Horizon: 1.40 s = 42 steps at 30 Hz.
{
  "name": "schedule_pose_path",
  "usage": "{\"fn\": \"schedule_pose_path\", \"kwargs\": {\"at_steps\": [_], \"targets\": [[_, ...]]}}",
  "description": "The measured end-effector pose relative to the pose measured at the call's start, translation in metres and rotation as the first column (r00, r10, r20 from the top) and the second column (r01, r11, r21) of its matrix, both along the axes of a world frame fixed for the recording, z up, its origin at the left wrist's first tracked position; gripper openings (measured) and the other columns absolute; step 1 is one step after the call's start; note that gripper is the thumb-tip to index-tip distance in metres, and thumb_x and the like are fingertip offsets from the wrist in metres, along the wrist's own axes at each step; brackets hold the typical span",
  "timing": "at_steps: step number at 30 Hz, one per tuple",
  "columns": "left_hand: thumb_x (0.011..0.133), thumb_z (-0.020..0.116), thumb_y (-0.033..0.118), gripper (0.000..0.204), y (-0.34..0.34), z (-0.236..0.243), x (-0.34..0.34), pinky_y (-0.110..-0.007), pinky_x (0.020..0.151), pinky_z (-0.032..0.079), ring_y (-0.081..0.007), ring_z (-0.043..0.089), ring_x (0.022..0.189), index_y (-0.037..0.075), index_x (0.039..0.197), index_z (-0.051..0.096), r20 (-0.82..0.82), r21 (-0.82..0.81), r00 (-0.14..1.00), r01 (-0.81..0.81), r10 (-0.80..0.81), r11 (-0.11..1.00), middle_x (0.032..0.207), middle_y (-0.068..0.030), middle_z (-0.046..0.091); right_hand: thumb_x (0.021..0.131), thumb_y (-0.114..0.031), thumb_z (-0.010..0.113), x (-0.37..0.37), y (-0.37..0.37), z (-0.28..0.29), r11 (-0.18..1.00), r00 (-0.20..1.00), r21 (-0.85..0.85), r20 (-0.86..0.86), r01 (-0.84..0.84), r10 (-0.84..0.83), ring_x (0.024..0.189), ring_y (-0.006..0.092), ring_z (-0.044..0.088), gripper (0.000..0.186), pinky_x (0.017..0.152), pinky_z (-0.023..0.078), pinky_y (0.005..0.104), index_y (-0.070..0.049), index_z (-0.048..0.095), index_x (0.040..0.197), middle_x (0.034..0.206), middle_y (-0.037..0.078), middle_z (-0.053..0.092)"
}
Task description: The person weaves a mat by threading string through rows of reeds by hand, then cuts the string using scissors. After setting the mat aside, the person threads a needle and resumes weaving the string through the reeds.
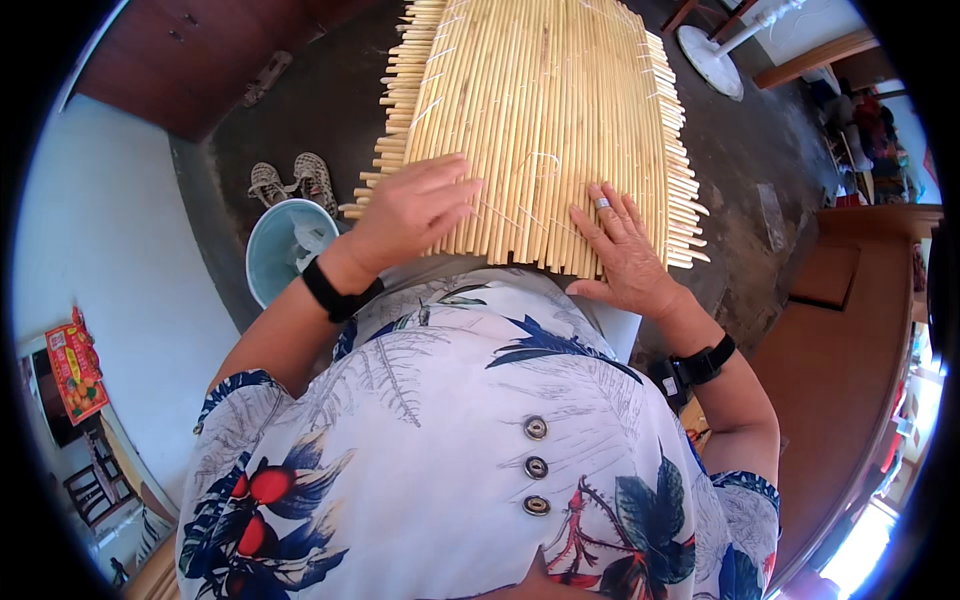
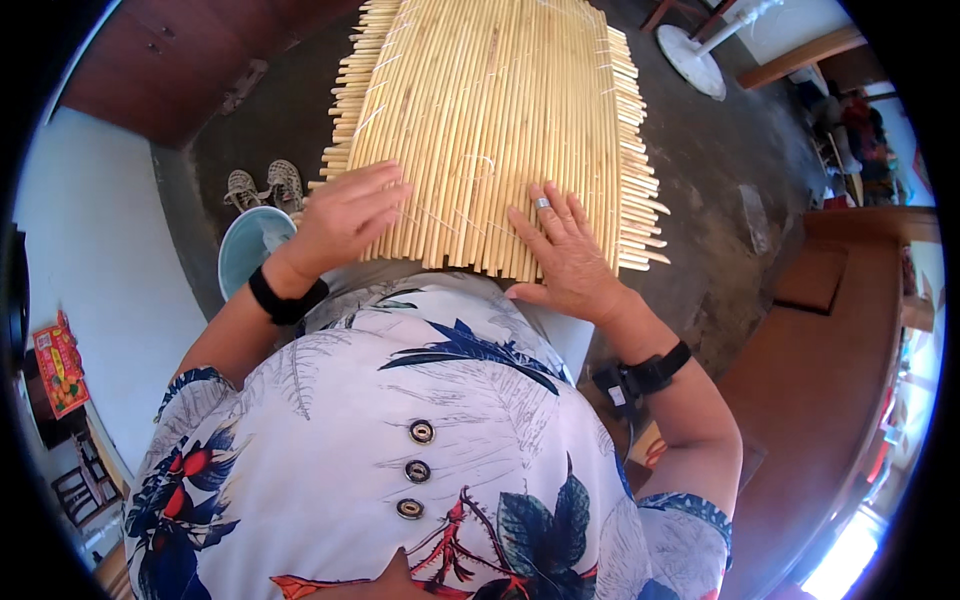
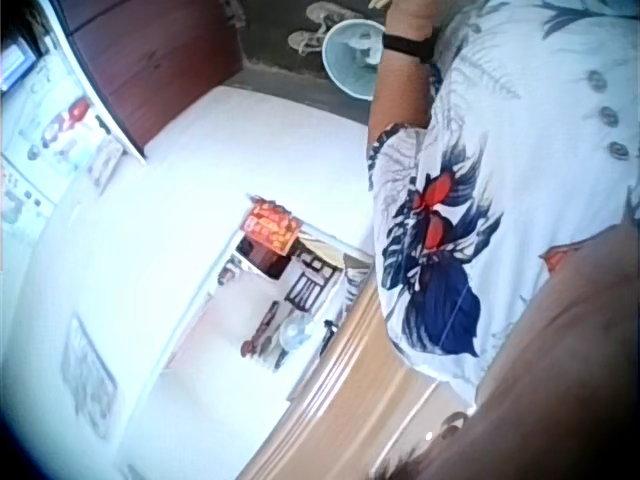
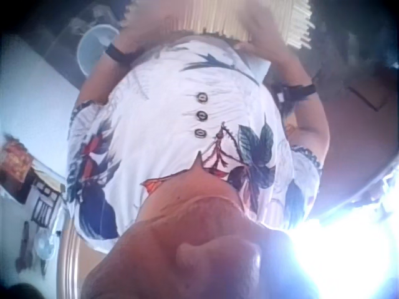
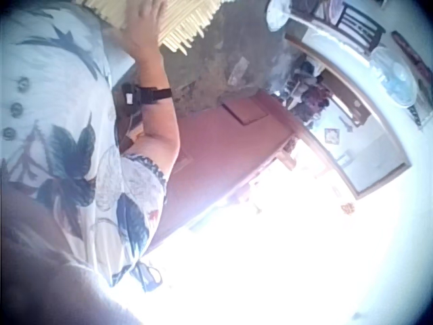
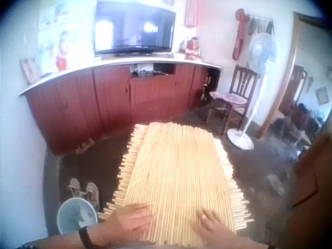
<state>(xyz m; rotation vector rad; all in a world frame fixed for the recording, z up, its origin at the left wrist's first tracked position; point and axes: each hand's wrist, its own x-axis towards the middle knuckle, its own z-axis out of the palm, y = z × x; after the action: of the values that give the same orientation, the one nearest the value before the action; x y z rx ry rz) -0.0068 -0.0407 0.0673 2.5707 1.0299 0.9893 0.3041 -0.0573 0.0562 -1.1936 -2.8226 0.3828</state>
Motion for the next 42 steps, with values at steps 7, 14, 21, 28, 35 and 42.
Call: {"fn": "schedule_pose_path", "kwargs": {"at_steps": [7,14,21,28,35,42], "targets": [[0.090,0.054,0.016,0.022,-0.040,0.034,-0.039,-0.032,0.078,0.051,-0.0227,0.064,0.080,-0.001,0.097,0.065,0.132,-0.925,0.940,0.003,0.315,0.379,0.088,-0.0127,0.064,0.072,-0.048,0.066,-0.033,0.010,0.019,0.993,0.993,-0.036,-0.025,0.115,-0.116,0.137,0.0417,0.010,0.086,0.111,0.006,0.0492,-0.007,0.032,0.139,0.144,0.029,0.018],[0.093,0.050,0.030,0.048,-0.040,-0.008,-0.002,-0.038,0.092,0.046,-0.0313,0.057,0.103,-0.003,0.127,0.040,0.524,-0.770,0.539,0.631,0.660,0.096,0.113,-0.0208,0.055,0.070,-0.054,0.066,-0.049,0.022,0.046,0.981,0.986,-0.118,-0.051,0.155,-0.161,0.134,0.0450,0.014,0.090,0.109,0.009,0.0511,-0.006,0.033,0.138,0.142,0.030,0.021],[0.091,0.053,0.018,0.044,0.012,0.000,0.040,-0.040,0.095,0.043,-0.0254,0.053,0.111,-0.001,0.128,0.040,0.668,-0.552,0.002,0.671,0.744,0.495,0.122,-0.0141,0.053,0.069,-0.057,0.065,-0.066,0.021,0.052,0.980,0.989,-0.143,-0.033,0.141,-0.147,0.134,0.0484,0.009,0.093,0.109,0.008,0.0533,-0.006,0.031,0.139,0.142,0.034,0.017],[0.089,0.057,0.023,0.050,0.017,-0.012,0.033,-0.041,0.098,0.040,-0.0247,0.051,0.114,0.001,0.130,0.040,0.712,-0.586,0.042,0.586,0.701,0.560,0.125,-0.0122,0.052,0.071,-0.050,0.067,-0.071,0.016,0.051,0.983,0.987,-0.127,-0.079,0.130,-0.141,0.134,0.0489,0.010,0.090,0.108,0.009,0.0539,-0.005,0.030,0.139,0.141,0.034,0.019],[0.076,0.055,0.062,0.086,-0.004,-0.006,0.002,-0.048,0.100,0.037,-0.0304,0.047,0.118,-0.001,0.131,0.037,0.789,-0.323,0.004,0.853,0.615,0.410,0.123,-0.0174,0.052,0.071,-0.037,0.069,-0.073,0.025,0.053,0.977,0.980,-0.136,-0.090,0.162,-0.175,0.132,0.0483,0.015,0.083,0.108,0.011,0.0530,-0.003,0.033,0.137,0.140,0.033,0.021],[0.090,0.054,0.033,0.042,-0.011,0.020,-0.001,-0.039,0.085,0.049,-0.0279,0.059,0.102,-0.002,0.113,0.051,0.588,-0.778,0.369,0.503,0.719,0.378,0.108,-0.0181,0.060,0.072,-0.033,0.068,-0.076,0.025,0.053,0.984,0.983,-0.097,-0.089,0.150,-0.158,0.132,0.0489,0.016,0.081,0.107,0.011,0.0540,-0.002,0.031,0.138,0.140,0.033,0.022]]}}
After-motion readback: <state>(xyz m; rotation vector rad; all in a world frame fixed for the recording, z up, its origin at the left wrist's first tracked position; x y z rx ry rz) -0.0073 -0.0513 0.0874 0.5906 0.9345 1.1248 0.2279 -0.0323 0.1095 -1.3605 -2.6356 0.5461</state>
